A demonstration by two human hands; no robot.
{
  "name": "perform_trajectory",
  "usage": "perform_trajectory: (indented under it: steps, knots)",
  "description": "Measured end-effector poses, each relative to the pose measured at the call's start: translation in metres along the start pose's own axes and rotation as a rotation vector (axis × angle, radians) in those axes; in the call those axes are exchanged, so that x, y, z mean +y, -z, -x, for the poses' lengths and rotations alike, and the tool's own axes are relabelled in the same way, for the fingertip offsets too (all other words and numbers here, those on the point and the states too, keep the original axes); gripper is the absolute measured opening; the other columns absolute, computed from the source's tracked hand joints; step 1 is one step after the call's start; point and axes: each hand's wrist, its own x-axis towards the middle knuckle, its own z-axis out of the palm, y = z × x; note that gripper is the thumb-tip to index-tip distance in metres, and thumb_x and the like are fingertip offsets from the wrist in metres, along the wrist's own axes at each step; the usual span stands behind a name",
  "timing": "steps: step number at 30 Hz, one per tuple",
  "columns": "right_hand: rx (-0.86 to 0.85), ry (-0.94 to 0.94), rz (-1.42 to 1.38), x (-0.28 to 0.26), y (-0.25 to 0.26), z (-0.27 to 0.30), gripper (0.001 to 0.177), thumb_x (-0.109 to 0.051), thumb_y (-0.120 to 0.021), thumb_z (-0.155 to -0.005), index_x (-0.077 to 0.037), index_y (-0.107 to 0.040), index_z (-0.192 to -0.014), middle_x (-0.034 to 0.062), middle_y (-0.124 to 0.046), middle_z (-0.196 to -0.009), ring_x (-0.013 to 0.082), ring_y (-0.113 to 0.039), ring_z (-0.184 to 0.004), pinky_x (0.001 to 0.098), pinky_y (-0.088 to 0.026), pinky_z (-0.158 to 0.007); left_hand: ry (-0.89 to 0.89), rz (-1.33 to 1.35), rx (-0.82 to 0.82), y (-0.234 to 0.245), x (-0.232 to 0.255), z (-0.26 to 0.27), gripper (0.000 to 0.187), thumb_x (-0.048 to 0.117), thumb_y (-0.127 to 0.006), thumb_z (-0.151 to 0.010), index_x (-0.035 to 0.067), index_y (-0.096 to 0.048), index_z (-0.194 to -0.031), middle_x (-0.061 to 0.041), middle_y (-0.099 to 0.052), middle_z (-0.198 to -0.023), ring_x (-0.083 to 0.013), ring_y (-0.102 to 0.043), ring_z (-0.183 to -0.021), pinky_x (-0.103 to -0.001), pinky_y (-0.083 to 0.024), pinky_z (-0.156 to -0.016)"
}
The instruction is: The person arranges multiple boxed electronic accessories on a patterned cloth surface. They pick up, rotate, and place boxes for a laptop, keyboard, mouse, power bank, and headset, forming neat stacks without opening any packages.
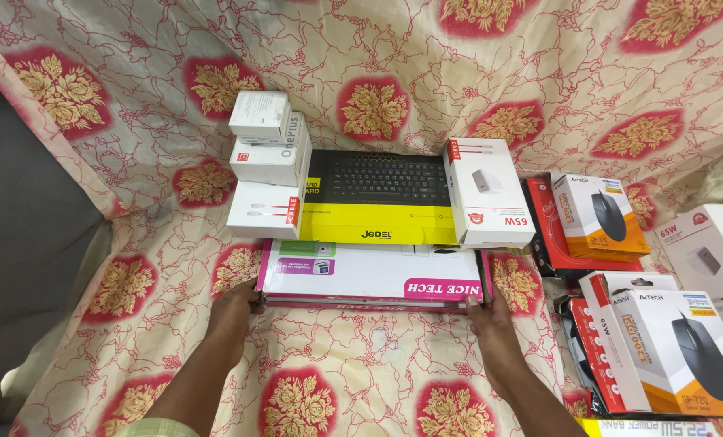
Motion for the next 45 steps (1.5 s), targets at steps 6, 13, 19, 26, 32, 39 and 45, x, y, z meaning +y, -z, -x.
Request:
perform_trajectory:
  steps: [6, 13, 19, 26, 32, 39, 45]
  knots:
    - [0.004, -0.039, 0.036, -0.011, -0.003, 0.007, 0.065, -0.030, -0.057, -0.096, -0.020, -0.032, -0.156, 0.0031, -0.061, -0.124, 0.0134, -0.054, -0.109, 0.0348, -0.040, -0.098, 0.102, 0.095, -0.088, 0.006, 0.018, 0.004, 0.041, 0.027, -0.042, -0.102, 0.015, -0.069, -0.130, 0.003, -0.061, -0.083, -0.0094, -0.053, -0.072, -0.029, -0.032, -0.061]
    - [-0.004, -0.004, 0.049, -0.008, -0.002, 0.006, 0.067, -0.031, -0.059, -0.096, -0.019, -0.035, -0.157, 0.0056, -0.062, -0.113, 0.0171, -0.050, -0.097, 0.0377, -0.041, -0.092, 0.049, -0.150, -0.138, 0.019, 0.026, -0.009, 0.033, 0.025, -0.057, -0.101, 0.017, -0.069, -0.131, 0.002, -0.067, -0.081, -0.0084, -0.059, -0.068, -0.026, -0.039, -0.055]
    - [-0.008, -0.009, 0.060, -0.005, 0.000, 0.003, 0.068, -0.032, -0.059, -0.096, -0.020, -0.033, -0.158, 0.0078, -0.063, -0.117, 0.0176, -0.053, -0.104, 0.0379, -0.042, -0.096, -0.033, -0.305, -0.105, 0.024, 0.016, -0.037, 0.028, 0.016, -0.066, -0.098, 0.011, -0.074, -0.124, -0.005, -0.075, -0.090, -0.0121, -0.066, -0.068, -0.026, -0.037, -0.050]
    - [-0.019, -0.010, 0.026, -0.008, -0.003, 0.005, 0.073, -0.029, -0.061, -0.095, -0.021, -0.029, -0.159, 0.0079, -0.063, -0.133, 0.0176, -0.055, -0.123, 0.0383, -0.038, -0.108, -0.192, -0.171, -0.118, 0.021, 0.001, -0.060, 0.024, 0.007, -0.068, -0.094, -0.005, -0.075, -0.114, -0.010, -0.076, -0.085, -0.0145, -0.067, -0.065, -0.027, -0.054, -0.059]
    - [-0.046, 0.028, -0.025, -0.015, -0.006, 0.010, 0.074, -0.028, -0.063, -0.093, -0.018, -0.029, -0.158, 0.0057, -0.059, -0.141, 0.0160, -0.052, -0.132, 0.0383, -0.034, -0.115, -0.122, -0.225, -0.182, 0.025, 0.012, -0.051, 0.021, 0.007, -0.064, -0.095, -0.001, -0.077, -0.111, -0.009, -0.075, -0.084, -0.0126, -0.067, -0.067, -0.026, -0.049, -0.058]
    - [-0.027, -0.004, -0.022, -0.016, -0.008, 0.011, 0.077, -0.027, -0.064, -0.092, -0.020, -0.026, -0.158, 0.0044, -0.058, -0.142, 0.0152, -0.050, -0.134, 0.0385, -0.032, -0.116, -0.080, -0.296, -0.363, 0.032, 0.013, -0.050, 0.028, 0.000, -0.060, -0.089, 0.005, -0.080, -0.109, -0.003, -0.075, -0.085, -0.0105, -0.053, -0.067, -0.028, -0.046, -0.065]
    - [-0.010, -0.030, 0.047, -0.016, -0.003, 0.009, 0.066, -0.036, -0.056, -0.097, -0.019, -0.036, -0.158, 0.0115, -0.061, -0.139, 0.0242, -0.054, -0.128, 0.0459, -0.040, -0.110, -0.013, -0.075, -0.298, 0.029, -0.004, -0.056, 0.033, 0.013, -0.048, -0.093, 0.000, -0.073, -0.110, -0.004, -0.069, -0.089, -0.0149, -0.057, -0.080, -0.033, -0.042, -0.075]
